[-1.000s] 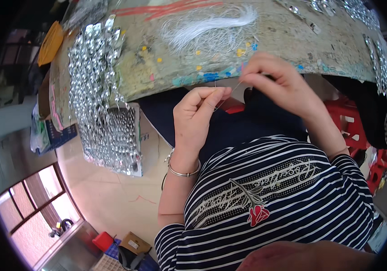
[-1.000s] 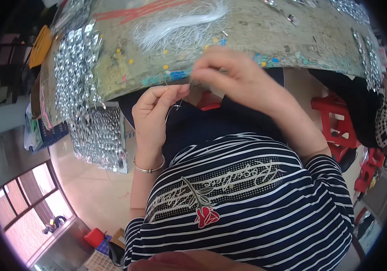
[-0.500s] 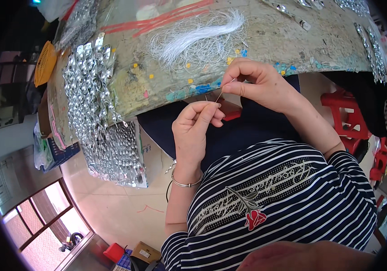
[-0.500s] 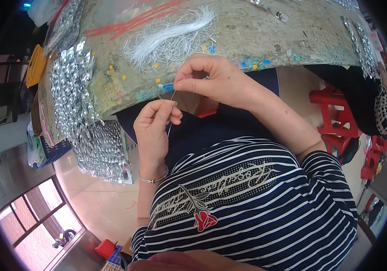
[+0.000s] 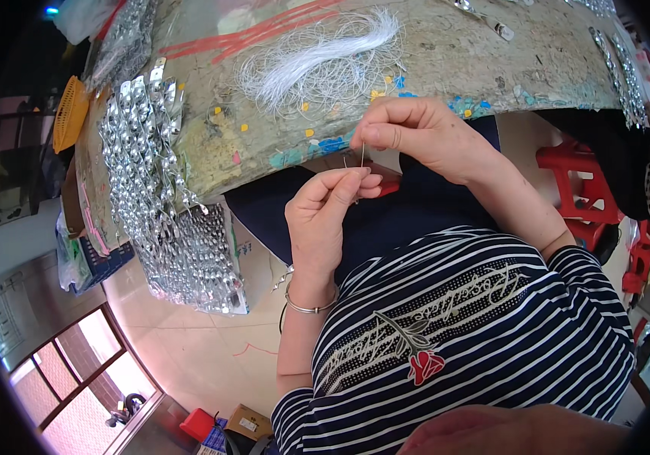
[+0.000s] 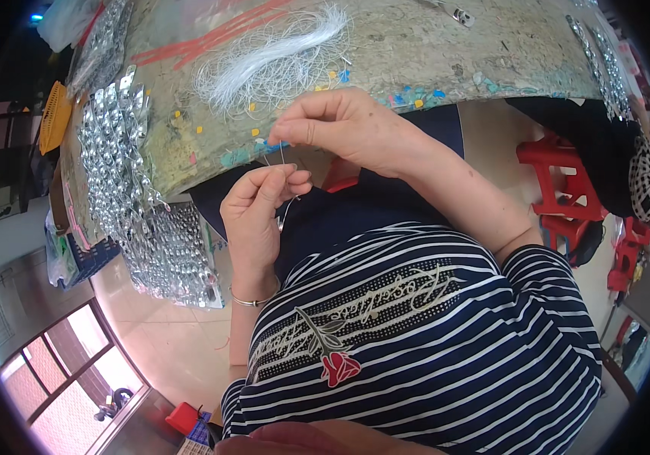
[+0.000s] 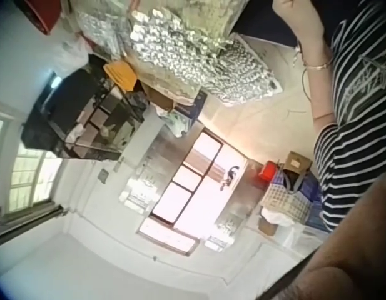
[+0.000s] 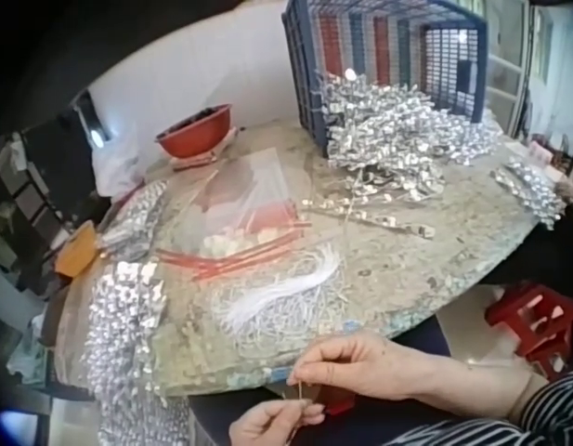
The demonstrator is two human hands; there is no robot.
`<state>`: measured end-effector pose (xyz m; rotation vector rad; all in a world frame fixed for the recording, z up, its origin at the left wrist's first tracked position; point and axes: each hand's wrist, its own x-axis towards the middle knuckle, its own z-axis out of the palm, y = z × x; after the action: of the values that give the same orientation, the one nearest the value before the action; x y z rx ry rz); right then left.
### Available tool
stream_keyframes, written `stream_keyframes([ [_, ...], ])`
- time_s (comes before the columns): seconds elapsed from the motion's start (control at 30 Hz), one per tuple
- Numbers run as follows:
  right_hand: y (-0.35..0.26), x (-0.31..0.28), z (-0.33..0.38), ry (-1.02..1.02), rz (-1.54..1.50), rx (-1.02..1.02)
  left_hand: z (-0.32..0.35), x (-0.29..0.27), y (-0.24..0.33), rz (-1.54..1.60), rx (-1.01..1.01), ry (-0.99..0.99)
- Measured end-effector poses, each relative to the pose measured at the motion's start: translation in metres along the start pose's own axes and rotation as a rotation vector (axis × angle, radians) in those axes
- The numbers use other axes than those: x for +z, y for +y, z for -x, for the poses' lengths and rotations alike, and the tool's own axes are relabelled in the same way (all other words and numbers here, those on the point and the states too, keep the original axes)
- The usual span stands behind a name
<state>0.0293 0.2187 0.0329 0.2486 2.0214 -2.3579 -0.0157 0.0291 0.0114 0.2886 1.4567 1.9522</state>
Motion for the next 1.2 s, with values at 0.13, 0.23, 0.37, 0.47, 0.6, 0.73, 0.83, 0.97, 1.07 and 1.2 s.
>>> stream_keyframes([
  [0.13, 0.001, 0.003, 0.001, -0.03, 0.273, -0.168, 0.001, 0.001, 0.002, -0.012, 0.021, -0.017],
  [0.23, -0.001, 0.004, 0.002, -0.041, 0.347, -0.21, 0.001, 0.002, 0.003, -0.038, 0.019, -0.012],
  [0.37, -0.001, 0.005, 0.003, -0.055, 0.379, -0.217, 0.002, 0.002, 0.004, -0.06, -0.002, -0.024],
  [0.47, -0.002, 0.007, 0.003, -0.08, 0.324, -0.186, 0.002, 0.0, 0.002, -0.103, 0.011, -0.018],
  [0.6, -0.004, 0.008, 0.004, -0.068, 0.38, -0.166, 0.003, 0.0, 0.002, -0.114, 0.013, -0.014],
  [0.73, -0.003, 0.009, 0.003, -0.034, 0.393, -0.208, 0.002, 0.002, 0.003, -0.003, -0.002, 0.047],
  [0.83, 0.0, 0.008, 0.003, -0.047, 0.364, -0.225, 0.001, 0.0, 0.002, 0.051, -0.016, 0.077],
  [0.97, 0.001, 0.008, 0.002, -0.027, 0.318, -0.178, 0.003, -0.001, 0.004, 0.084, -0.012, 0.092],
  [1.07, 0.006, 0.005, 0.003, -0.002, 0.234, -0.161, 0.004, -0.002, 0.006, 0.079, -0.001, 0.114],
  [1.2, 0.006, 0.006, 0.006, -0.016, 0.127, -0.051, 0.004, -0.004, 0.004, 0.093, 0.011, 0.109],
])
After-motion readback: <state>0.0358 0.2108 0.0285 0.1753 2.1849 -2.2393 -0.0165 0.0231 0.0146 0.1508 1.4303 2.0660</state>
